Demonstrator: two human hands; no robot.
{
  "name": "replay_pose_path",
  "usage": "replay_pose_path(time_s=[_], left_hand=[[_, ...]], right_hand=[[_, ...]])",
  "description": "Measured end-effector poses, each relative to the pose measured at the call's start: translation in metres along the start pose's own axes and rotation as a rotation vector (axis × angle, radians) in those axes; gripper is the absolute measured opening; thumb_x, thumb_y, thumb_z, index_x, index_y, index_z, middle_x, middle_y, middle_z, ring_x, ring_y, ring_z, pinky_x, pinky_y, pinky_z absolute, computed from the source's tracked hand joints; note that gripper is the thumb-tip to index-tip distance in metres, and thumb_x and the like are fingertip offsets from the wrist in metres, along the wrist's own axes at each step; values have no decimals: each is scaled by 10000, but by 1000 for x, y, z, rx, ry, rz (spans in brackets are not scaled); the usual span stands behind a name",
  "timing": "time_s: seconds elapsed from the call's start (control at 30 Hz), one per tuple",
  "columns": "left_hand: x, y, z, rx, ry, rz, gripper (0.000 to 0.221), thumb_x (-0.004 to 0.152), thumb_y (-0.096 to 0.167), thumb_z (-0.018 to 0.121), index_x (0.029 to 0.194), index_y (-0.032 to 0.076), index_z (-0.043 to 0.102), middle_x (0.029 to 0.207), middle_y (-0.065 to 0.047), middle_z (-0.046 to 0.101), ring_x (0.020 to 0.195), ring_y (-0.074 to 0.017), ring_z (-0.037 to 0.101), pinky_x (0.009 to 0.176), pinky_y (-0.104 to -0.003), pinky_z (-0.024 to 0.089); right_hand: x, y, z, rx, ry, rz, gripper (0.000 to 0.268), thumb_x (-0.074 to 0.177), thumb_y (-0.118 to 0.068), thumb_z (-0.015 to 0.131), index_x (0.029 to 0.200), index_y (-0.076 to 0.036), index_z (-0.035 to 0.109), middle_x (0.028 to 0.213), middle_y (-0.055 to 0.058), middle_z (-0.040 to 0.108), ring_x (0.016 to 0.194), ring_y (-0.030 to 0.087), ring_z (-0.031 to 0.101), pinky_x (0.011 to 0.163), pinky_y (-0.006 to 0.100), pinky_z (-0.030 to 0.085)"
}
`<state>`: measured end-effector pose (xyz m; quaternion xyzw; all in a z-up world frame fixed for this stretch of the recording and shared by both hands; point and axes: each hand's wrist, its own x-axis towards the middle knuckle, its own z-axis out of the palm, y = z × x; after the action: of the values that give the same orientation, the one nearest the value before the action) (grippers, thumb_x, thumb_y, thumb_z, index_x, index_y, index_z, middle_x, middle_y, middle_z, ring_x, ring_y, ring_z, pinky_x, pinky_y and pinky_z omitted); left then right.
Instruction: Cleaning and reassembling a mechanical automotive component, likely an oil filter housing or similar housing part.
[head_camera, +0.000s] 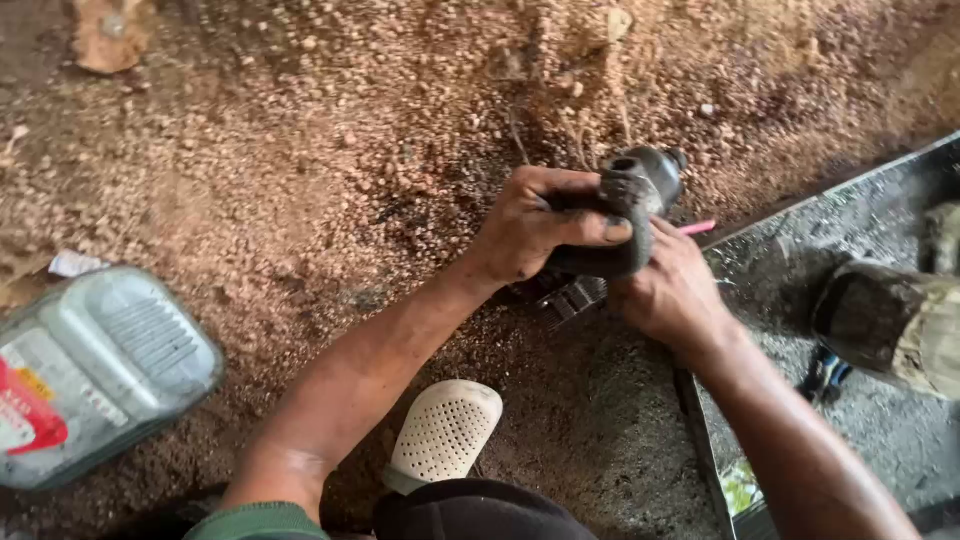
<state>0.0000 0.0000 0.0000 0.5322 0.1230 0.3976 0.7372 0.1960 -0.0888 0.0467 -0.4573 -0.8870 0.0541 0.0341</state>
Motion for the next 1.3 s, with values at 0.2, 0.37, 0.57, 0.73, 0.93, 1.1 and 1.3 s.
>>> replay_pose_path(time_s=[0.2,0.37,0.57,0.73,0.93,1.1,1.3], left_hand=[[-2,-8,-1,-54,-15,47,293,929,356,764,1048,89,774,921,-69,763,780,-160,739,735,-341,661],[2,-6,1,-40,-25,3,320,891,369,759,1039,85,771,905,-66,757,738,-152,731,677,-326,654],[2,-7,0,-7,-51,43,309,924,371,745,1024,81,776,898,-66,756,748,-153,726,695,-317,654],[2,0,-2,1,-46,29,331,927,395,738,1042,85,766,908,-65,760,758,-150,742,711,-319,662],[4,-4,0,-1,-64,39,345,916,421,758,1006,88,757,910,-79,753,784,-162,756,730,-329,676],[4,-10,0,10,-72,103,330,942,409,757,1025,90,758,956,-92,756,859,-172,762,800,-340,685],[3,-6,1,5,-79,37,324,933,375,745,1059,77,768,945,-92,774,814,-165,771,772,-340,685]], right_hand=[[-1,-13,-13,103,-81,45,231,858,14,645,1038,-115,711,918,92,715,979,275,703,924,420,587],[-15,-34,-16,-33,-140,116,371,899,60,582,1185,-146,700,1105,99,718,1033,238,694,988,438,575],[-11,-73,-19,13,75,495,256,891,-50,651,1131,-108,718,1089,131,673,858,277,664,765,416,588],[-12,-72,-21,-42,100,645,152,928,-89,672,1069,-61,720,977,118,648,718,247,652,613,410,564],[-12,-77,-13,-26,118,465,107,954,-121,638,1013,-76,717,986,65,681,762,207,675,643,380,578],[0,-80,-28,60,-11,559,161,980,-135,641,1022,-82,787,853,64,717,578,182,641,483,358,540],[-11,-67,-24,-59,56,656,197,985,-155,639,841,-64,736,925,56,722,510,155,598,468,337,532]])
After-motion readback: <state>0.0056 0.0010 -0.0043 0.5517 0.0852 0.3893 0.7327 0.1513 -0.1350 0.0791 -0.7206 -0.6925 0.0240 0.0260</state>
